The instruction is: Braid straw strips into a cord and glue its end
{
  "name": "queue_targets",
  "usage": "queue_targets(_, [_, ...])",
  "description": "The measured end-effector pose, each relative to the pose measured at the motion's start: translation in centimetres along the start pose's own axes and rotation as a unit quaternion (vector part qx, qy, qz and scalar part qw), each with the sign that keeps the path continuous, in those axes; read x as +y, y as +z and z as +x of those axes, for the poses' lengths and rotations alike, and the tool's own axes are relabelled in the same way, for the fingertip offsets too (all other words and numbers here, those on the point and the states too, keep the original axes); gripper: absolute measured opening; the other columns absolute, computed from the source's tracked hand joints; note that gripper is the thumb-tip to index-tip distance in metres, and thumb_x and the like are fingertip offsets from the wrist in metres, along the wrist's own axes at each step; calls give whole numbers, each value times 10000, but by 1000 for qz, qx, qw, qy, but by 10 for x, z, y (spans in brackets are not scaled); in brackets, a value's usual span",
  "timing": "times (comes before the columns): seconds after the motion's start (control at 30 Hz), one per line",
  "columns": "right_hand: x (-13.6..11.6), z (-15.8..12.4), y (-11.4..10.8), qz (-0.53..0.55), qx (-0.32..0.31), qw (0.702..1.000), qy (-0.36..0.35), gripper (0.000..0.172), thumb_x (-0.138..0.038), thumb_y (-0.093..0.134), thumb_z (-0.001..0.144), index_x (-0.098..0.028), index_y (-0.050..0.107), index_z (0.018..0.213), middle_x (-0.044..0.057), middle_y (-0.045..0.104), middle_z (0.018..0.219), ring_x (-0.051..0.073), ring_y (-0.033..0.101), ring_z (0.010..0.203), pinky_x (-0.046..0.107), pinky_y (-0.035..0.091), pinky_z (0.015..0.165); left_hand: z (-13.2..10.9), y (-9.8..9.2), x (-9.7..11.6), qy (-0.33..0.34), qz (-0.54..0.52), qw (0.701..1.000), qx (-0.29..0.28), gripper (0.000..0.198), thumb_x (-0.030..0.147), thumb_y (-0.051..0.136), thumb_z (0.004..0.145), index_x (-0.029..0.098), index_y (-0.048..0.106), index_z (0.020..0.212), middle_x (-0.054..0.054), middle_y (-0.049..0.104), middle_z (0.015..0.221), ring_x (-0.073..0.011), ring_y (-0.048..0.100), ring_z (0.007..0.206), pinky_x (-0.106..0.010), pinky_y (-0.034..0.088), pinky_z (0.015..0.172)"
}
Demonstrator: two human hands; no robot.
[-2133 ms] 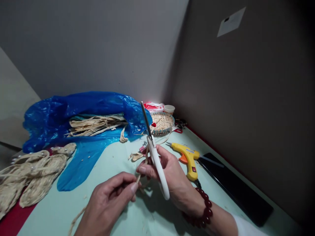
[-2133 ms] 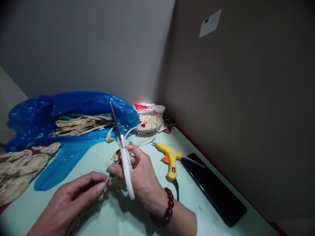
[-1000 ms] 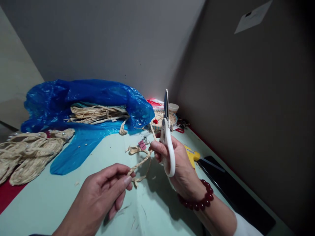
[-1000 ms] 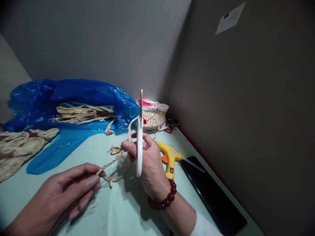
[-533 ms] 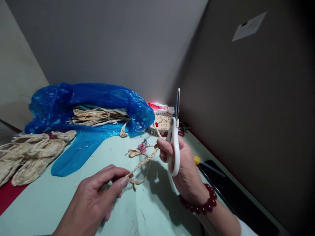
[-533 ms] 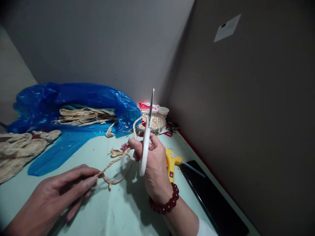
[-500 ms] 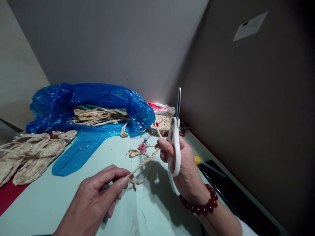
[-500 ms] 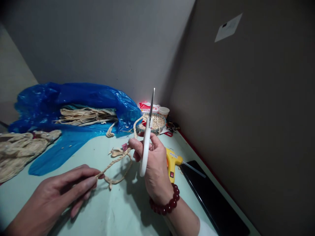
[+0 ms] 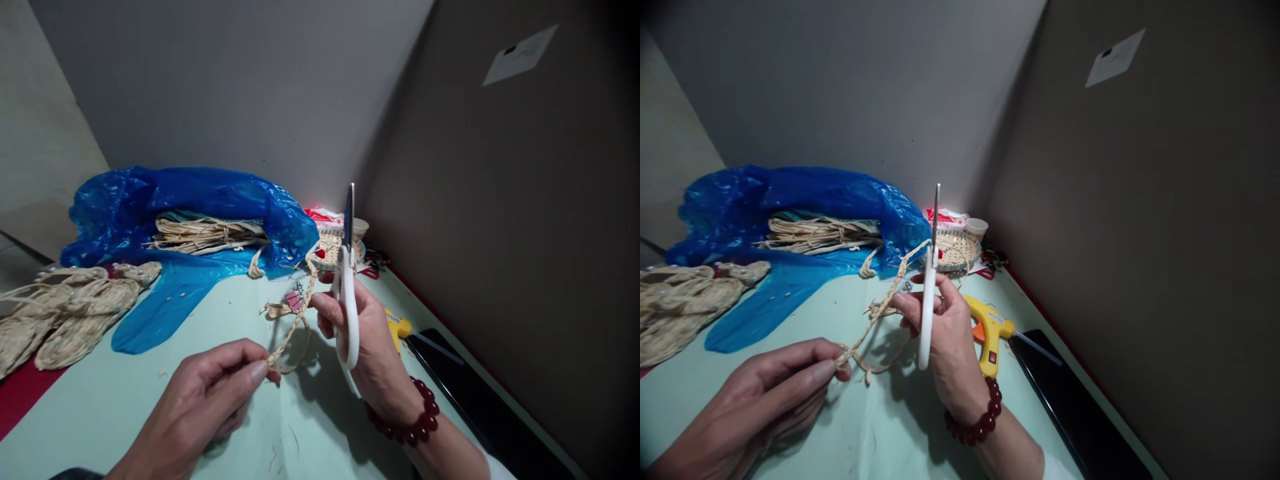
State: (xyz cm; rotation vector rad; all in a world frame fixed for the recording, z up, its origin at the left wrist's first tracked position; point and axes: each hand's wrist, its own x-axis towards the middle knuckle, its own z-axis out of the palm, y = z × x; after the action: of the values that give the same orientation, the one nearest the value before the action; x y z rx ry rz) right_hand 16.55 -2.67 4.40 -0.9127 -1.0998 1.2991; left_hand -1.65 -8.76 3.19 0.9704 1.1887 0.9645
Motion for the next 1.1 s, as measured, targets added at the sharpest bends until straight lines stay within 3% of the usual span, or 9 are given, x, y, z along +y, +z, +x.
queue_targets(0.1, [-2, -4, 4, 11, -54, 998, 17, 348, -290, 821, 712, -172, 579, 932, -63, 623, 632, 23, 499, 494, 102, 392, 458, 0, 0, -1, 6, -18, 1000, -10, 276, 475, 692, 757, 200, 685, 766, 51, 464, 601, -61, 186, 456, -264, 107, 460])
queue_targets(0.33, [0, -16, 13, 83, -165, 979, 87, 408, -186, 849, 650, -180, 553, 931, -26, 686, 738, 98, 629, 597, 212, 509, 590, 2, 1, -2, 1, -23, 999, -24, 278, 486, 689, 763, 212, 665, 725, 82, 376, 532, -70, 204, 464, -259, 122, 462])
queue_targets(0.53, [2, -14, 14, 78, -155, 979, 106, 456, -168, 870, 595, -190, 545, 916, -73, 622, 655, 84, 595, 562, 188, 475, 551, 5, -3, -8, 8, -36, 999, -16, 286, 489, 723, 733, 211, 680, 788, -13, 611, 722, -64, 277, 471, -245, 140, 449])
queue_targets(0.73, [0, -13, 13, 28, -131, 985, 112, 457, -168, 881, 573, -180, 560, 898, -100, 567, 568, 51, 511, 505, 138, 426, 482, 5, 1, -4, 11, -26, 999, -23, 325, 530, 721, 724, 208, 688, 752, 77, 407, 526, -63, 222, 462, -235, 130, 458])
queue_targets(0.93, [1, -12, 12, 49, -100, 987, 116, 452, -187, 884, 565, -182, 579, 899, -89, 581, 565, 57, 522, 490, 144, 443, 484, 3, 0, -3, 17, 6, 1000, -3, 332, 533, 701, 742, 225, 706, 866, 34, 516, 613, -102, 378, 548, -209, 269, 484])
queue_targets(1.1, [1, -10, 8, 61, -74, 991, 88, 389, -240, 861, 619, -171, 581, 880, -45, 624, 664, 63, 543, 555, 151, 450, 532, 2, -1, -4, 29, 22, 999, 11, 281, 513, 683, 763, 235, 704, 797, 0, 619, 702, -113, 432, 569, -203, 337, 506])
